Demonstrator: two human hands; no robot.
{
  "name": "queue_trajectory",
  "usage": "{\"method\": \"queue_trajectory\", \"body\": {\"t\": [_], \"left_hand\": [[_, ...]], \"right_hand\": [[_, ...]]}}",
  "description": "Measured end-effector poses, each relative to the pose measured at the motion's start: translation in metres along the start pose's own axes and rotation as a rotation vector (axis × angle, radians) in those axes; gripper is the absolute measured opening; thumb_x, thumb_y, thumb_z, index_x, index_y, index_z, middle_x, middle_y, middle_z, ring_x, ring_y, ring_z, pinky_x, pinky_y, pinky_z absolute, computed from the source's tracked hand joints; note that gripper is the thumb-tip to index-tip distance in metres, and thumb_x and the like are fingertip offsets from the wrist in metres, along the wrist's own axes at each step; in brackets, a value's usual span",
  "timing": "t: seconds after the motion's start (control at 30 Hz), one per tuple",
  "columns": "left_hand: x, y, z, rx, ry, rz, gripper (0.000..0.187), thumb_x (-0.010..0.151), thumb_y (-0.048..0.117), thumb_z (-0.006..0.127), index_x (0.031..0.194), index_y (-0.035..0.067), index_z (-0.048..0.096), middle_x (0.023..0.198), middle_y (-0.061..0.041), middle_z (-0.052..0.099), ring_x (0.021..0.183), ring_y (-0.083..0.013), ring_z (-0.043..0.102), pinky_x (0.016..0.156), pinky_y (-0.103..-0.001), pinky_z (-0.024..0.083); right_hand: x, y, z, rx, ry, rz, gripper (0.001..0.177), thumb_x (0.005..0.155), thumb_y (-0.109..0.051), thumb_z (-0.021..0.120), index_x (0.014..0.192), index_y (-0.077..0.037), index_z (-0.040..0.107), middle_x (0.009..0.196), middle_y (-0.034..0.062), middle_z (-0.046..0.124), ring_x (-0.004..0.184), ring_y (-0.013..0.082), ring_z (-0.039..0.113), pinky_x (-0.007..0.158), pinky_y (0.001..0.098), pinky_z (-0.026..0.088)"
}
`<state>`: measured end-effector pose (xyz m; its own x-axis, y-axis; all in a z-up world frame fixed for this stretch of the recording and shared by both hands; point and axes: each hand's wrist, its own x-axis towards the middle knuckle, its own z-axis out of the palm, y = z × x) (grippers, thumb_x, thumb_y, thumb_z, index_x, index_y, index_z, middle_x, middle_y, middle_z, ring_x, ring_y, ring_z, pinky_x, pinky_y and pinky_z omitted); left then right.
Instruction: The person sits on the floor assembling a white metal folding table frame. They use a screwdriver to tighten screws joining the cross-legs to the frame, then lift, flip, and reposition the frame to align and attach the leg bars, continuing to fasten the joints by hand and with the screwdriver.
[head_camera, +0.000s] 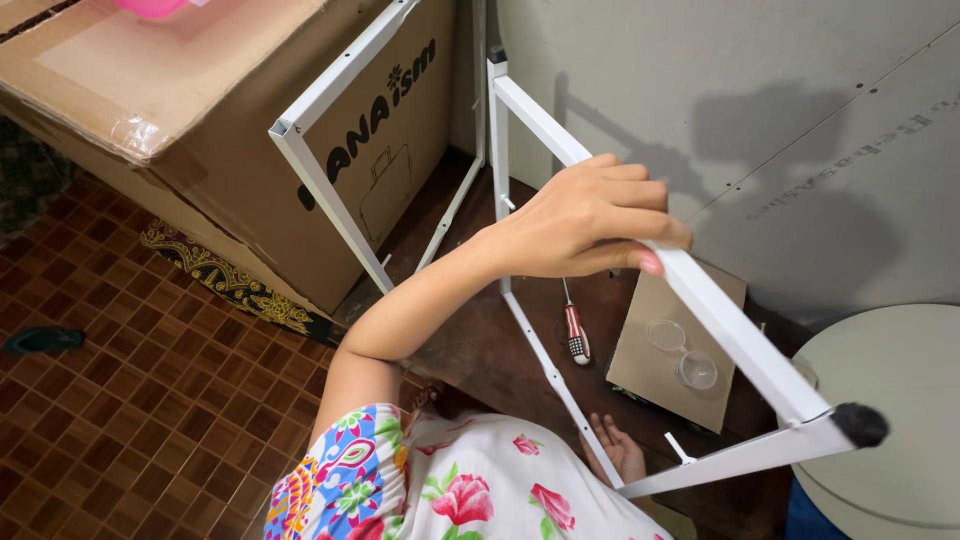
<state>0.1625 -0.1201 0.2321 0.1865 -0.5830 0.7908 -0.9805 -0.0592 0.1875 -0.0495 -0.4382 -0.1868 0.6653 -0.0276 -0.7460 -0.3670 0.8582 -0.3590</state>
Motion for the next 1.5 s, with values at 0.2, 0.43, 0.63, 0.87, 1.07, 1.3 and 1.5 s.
{"method": "queue_trajectory", "body": {"t": [0.2, 0.43, 0.63, 0.87, 1.07, 1.3, 1.5], "left_hand": [[-0.007, -0.003, -0.001, -0.058, -0.036, 0.073, 0.033, 0.106, 0.043, 0.061, 0.124, 0.017, 0.070, 0.092, 0.001, 0.054, 0.089, -0.0189, 0.052, 0.079, -0.036, 0.037], [-0.012, -0.005, -0.002, -0.168, -0.012, 0.059, 0.034, 0.100, 0.043, 0.069, 0.112, 0.012, 0.075, 0.090, -0.001, 0.057, 0.086, -0.0214, 0.050, 0.073, -0.035, 0.036], [-0.012, -0.019, 0.006, -0.116, 0.026, 0.065, 0.043, 0.092, 0.052, 0.070, 0.092, 0.010, 0.073, 0.079, -0.002, 0.053, 0.078, -0.0238, 0.043, 0.073, -0.039, 0.032], [-0.014, -0.042, 0.018, -0.035, 0.113, 0.126, 0.046, 0.102, 0.049, 0.046, 0.090, 0.009, 0.065, 0.083, -0.004, 0.046, 0.081, -0.0258, 0.043, 0.076, -0.040, 0.033], [-0.014, -0.055, 0.016, 0.011, 0.114, 0.096, 0.042, 0.103, 0.044, 0.051, 0.084, 0.007, 0.060, 0.083, -0.006, 0.045, 0.082, -0.0264, 0.044, 0.076, -0.041, 0.034], [-0.015, -0.067, 0.014, -0.029, 0.107, 0.015, 0.036, 0.092, 0.040, 0.058, 0.081, 0.006, 0.058, 0.083, -0.008, 0.049, 0.086, -0.0290, 0.044, 0.081, -0.041, 0.035], [-0.024, -0.080, 0.015, 0.010, 0.128, -0.020, 0.034, 0.088, 0.039, 0.059, 0.080, 0.006, 0.059, 0.084, -0.008, 0.052, 0.092, -0.0294, 0.049, 0.092, -0.042, 0.038]], "right_hand": [[0.008, -0.025, 0.000, -0.308, -0.057, -0.133, 0.031, 0.099, -0.015, 0.048, 0.128, -0.003, 0.050, 0.131, 0.0255, 0.062, 0.120, 0.0401, 0.060, 0.105, 0.0528, 0.046], [0.016, -0.054, -0.004, -0.666, 0.038, -0.354, 0.032, 0.096, -0.010, 0.054, 0.126, 0.001, 0.056, 0.120, 0.0240, 0.069, 0.109, 0.0374, 0.069, 0.096, 0.0482, 0.055], [-0.008, -0.072, 0.042, -0.835, -0.230, -0.853, 0.023, 0.104, -0.008, 0.058, 0.119, 0.009, 0.062, 0.110, 0.0223, 0.070, 0.104, 0.0302, 0.070, 0.096, 0.0447, 0.056], [-0.108, -0.062, 0.165, -0.795, -0.703, -1.212, 0.039, 0.110, -0.026, 0.054, 0.127, 0.008, 0.059, 0.111, 0.0223, 0.072, 0.104, 0.0311, 0.073, 0.101, 0.0450, 0.059], [-0.137, -0.010, 0.211, -0.752, -0.993, -1.329, 0.054, 0.111, -0.042, 0.049, 0.141, 0.003, 0.047, 0.094, 0.0189, 0.068, 0.080, 0.0242, 0.065, 0.075, 0.0357, 0.055], [-0.064, 0.018, 0.212, -0.624, -1.093, -1.305, 0.046, 0.112, -0.042, 0.048, 0.134, -0.002, 0.048, 0.069, 0.0040, 0.046, 0.057, 0.0121, 0.042, 0.052, 0.0289, 0.035], [-0.011, 0.032, 0.233, -0.564, -1.073, -1.368, 0.046, 0.111, -0.046, 0.046, 0.127, -0.003, 0.048, 0.069, 0.0038, 0.046, 0.057, 0.0115, 0.042, 0.052, 0.0284, 0.034]]}}
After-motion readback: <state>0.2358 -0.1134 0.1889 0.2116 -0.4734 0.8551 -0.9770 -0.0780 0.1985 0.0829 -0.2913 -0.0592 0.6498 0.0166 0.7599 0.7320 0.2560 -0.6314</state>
